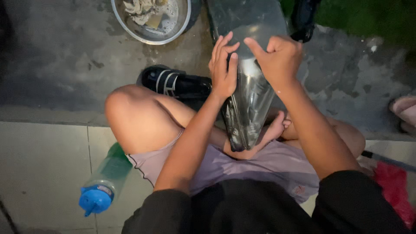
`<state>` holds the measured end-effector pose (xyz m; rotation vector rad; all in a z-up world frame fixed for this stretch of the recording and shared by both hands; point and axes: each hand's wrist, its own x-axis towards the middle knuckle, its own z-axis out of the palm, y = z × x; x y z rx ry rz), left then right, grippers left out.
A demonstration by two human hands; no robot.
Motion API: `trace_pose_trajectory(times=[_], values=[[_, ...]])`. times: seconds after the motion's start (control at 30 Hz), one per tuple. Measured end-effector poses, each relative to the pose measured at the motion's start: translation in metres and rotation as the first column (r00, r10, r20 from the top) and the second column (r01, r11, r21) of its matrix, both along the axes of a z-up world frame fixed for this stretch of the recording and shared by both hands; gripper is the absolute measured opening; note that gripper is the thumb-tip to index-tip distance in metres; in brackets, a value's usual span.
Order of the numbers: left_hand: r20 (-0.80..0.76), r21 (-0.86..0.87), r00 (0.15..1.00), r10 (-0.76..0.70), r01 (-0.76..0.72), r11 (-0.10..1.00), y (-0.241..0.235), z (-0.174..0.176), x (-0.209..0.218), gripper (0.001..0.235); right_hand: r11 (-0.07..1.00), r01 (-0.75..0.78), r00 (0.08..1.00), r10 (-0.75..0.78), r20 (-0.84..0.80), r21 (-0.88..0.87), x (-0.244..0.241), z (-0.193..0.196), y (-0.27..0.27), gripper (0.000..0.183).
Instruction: The person sits cross-legged on the floor and scrubs a motorcycle front fender with a sponge and soapy water. They repeatedly wipe and scrub the fender's surface, occasionally dipping the sponge into a nearby bucket of soapy water.
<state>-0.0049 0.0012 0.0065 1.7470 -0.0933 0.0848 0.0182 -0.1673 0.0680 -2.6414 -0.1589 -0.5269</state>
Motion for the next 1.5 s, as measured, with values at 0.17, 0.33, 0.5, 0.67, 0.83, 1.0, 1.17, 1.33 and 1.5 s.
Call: trace_pose_trajectory(times=[0.17, 0.33, 0.5, 0.67, 0.83, 1.0, 1.17, 1.33, 1.5], values=[[0.038, -0.014, 0.999, 0.010, -0.009, 1.000, 0.000, 0.000, -0.002, 0.043, 0.994, 0.104, 0.992, -0.104, -0.068, -0.016, 0.048, -0.043, -0.074, 0.083], [0.010, -0.028, 1.000, 0.014, -0.014, 1.000, -0.001, -0.001, -0.002, 0.038, 0.933, 0.112, 0.977, -0.040, -0.210, 0.342, 0.071, -0.072, -0.108, 0.074], [0.065, -0.023, 0.997, 0.038, -0.036, 0.999, -0.003, -0.006, 0.003, 0.037, 0.832, 0.292, 0.927, -0.125, -0.354, 0.471, 0.074, -0.070, -0.105, 0.068], [0.030, -0.046, 0.999, 0.020, -0.019, 0.999, -0.003, -0.006, 0.000, 0.037, 0.726, 0.310, 0.924, -0.078, -0.375, 0.613, 0.069, -0.062, -0.105, 0.055], [-0.044, -0.017, 0.999, 0.016, -0.016, 1.000, -0.001, 0.005, 0.000, 0.037, 0.839, 0.304, 0.911, -0.116, -0.397, 0.452, 0.039, -0.009, -0.099, 0.071], [0.026, -0.012, 0.999, 0.041, -0.041, 0.999, -0.004, -0.003, 0.002, 0.038, 0.950, 0.005, 0.866, 0.152, -0.477, 0.311, -0.015, 0.050, -0.051, 0.056], [0.013, -0.002, 0.999, 0.038, -0.038, 0.999, -0.004, -0.002, 0.003, 0.036, 0.992, -0.083, 0.946, 0.107, -0.307, 0.092, -0.051, 0.049, -0.011, 0.042], [0.033, 0.005, 0.999, 0.031, -0.031, 1.000, -0.003, -0.003, 0.005, 0.039, 0.986, -0.166, 0.967, 0.164, -0.192, 0.005, -0.067, 0.033, -0.004, 0.038], [0.136, -0.003, 0.990, 0.043, -0.043, 0.999, -0.006, -0.015, 0.010, 0.042, 0.985, 0.003, 0.980, 0.031, -0.196, 0.173, -0.029, 0.023, -0.021, 0.040]])
